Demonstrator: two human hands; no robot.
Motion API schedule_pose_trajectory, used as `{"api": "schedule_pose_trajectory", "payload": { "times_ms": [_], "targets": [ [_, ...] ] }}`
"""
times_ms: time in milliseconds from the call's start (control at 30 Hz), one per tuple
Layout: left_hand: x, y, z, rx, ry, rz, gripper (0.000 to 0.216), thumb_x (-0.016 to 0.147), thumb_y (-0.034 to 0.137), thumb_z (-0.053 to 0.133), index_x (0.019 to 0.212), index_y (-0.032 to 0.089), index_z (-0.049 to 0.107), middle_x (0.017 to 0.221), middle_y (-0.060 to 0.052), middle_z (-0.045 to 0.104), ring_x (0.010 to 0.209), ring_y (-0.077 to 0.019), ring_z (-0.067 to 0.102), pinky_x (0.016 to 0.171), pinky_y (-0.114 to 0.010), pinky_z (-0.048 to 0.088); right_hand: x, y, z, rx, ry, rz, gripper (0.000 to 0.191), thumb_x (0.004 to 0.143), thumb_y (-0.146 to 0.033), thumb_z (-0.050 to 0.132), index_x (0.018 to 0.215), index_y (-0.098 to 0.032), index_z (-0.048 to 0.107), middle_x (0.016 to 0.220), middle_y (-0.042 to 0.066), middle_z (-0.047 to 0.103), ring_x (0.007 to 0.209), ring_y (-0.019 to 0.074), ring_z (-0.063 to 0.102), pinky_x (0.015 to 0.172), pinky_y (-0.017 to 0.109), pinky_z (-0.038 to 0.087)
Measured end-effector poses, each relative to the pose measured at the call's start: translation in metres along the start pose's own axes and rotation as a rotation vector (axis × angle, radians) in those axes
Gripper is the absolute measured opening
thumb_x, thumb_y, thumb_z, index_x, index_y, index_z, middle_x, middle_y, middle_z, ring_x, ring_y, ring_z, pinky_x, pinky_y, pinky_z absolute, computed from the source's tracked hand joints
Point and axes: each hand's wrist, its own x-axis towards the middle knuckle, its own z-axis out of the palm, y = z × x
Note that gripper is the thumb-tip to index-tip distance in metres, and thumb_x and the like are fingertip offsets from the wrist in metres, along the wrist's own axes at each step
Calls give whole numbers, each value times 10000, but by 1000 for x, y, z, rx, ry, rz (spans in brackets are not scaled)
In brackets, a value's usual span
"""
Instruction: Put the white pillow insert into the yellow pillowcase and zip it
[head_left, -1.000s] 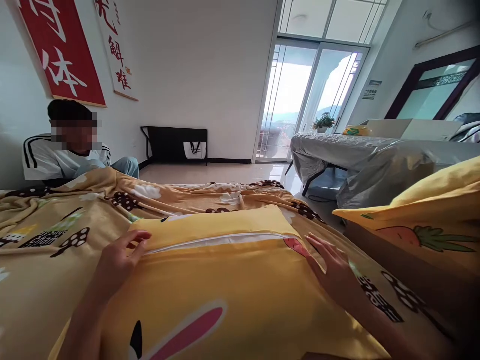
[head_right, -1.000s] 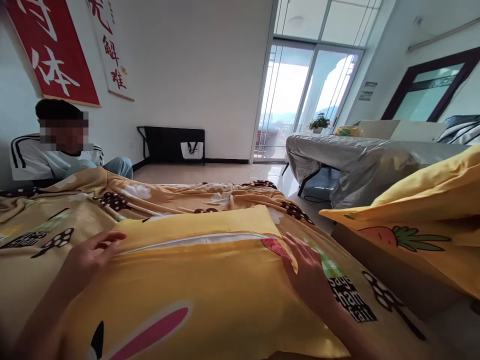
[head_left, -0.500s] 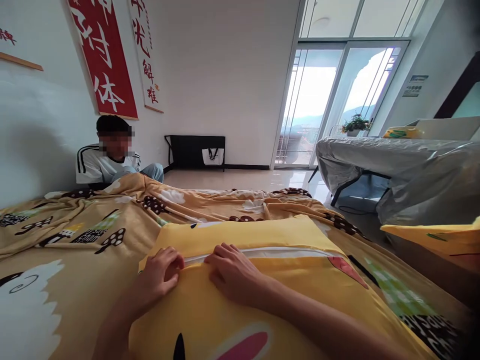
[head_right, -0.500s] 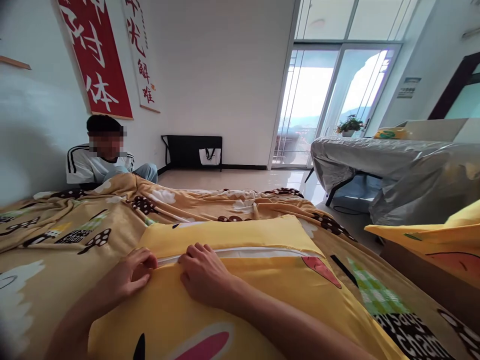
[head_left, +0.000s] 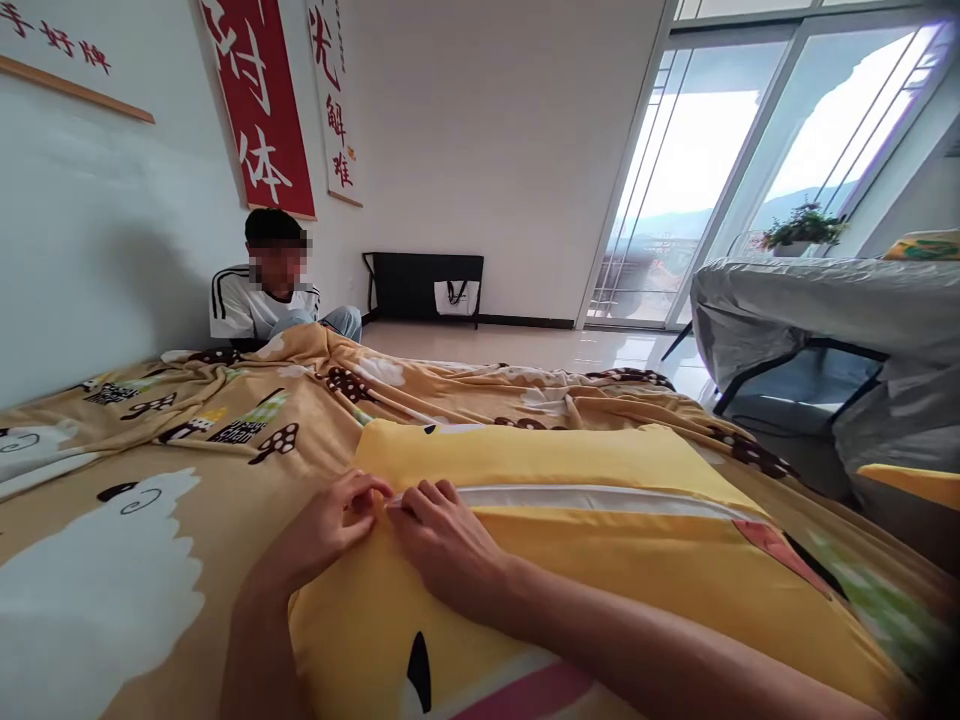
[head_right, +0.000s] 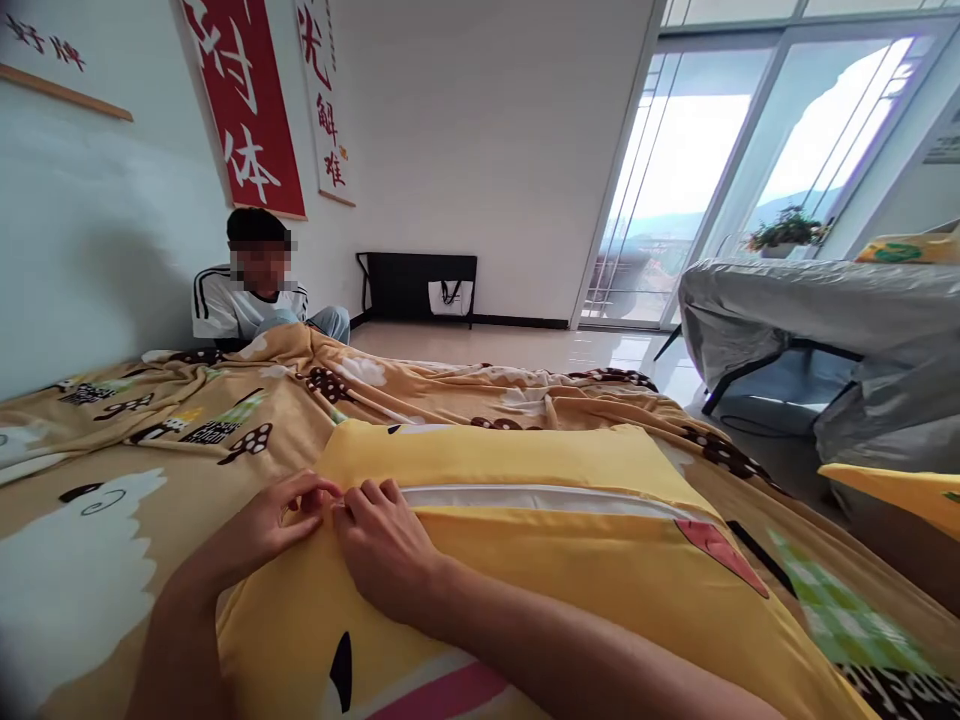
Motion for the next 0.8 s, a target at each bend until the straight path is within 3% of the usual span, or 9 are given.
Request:
{"api": "schedule_pose_trajectory", "payload": {
  "times_ms": [200,467,633,700,800],
  "targets": [
    [5,2,4,-11,-48,-4,92,752,250,487,801,192,539,799,12,535,751,-138,490,704,-248,391,-23,-21,2,-289,204,-118,269,836,-59,421,975,-19,647,937,148,618,857,235,517,837,375,388],
    [3,1,2,-10,-23,-30,67,715,243,495,696,184,519,697,29,477,686,-129,433,644,-242,350,-32,-18,-6,-306,158,-172,328,869,-84,389,1076,-6,631,1132,195,613,1025,265,517,926,417,390],
    [5,2,5,80,-64,9,60,705,215,446,678,187,492,699,21,469,676,-135,443,636,-243,348,-55,5,-32,-43,57,-1,370,868,-75,388,1198,-79,555,1159,155,599,1041,242,502,866,396,420],
    [9,4,11,177,-63,27,69,707,223,441,674,190,491,743,7,485,692,-145,462,652,-251,366,-76,26,-48,72,32,125,370,880,-98,400,1226,-116,529,1083,126,617,994,212,521,872,381,419],
    [14,9,23,310,-16,116,57,701,237,469,683,197,505,848,-12,497,804,-169,490,750,-269,392,-124,64,-74,147,42,322,254,905,-172,445,1114,-180,589,991,80,631,920,173,548,858,348,428]
  ]
}}
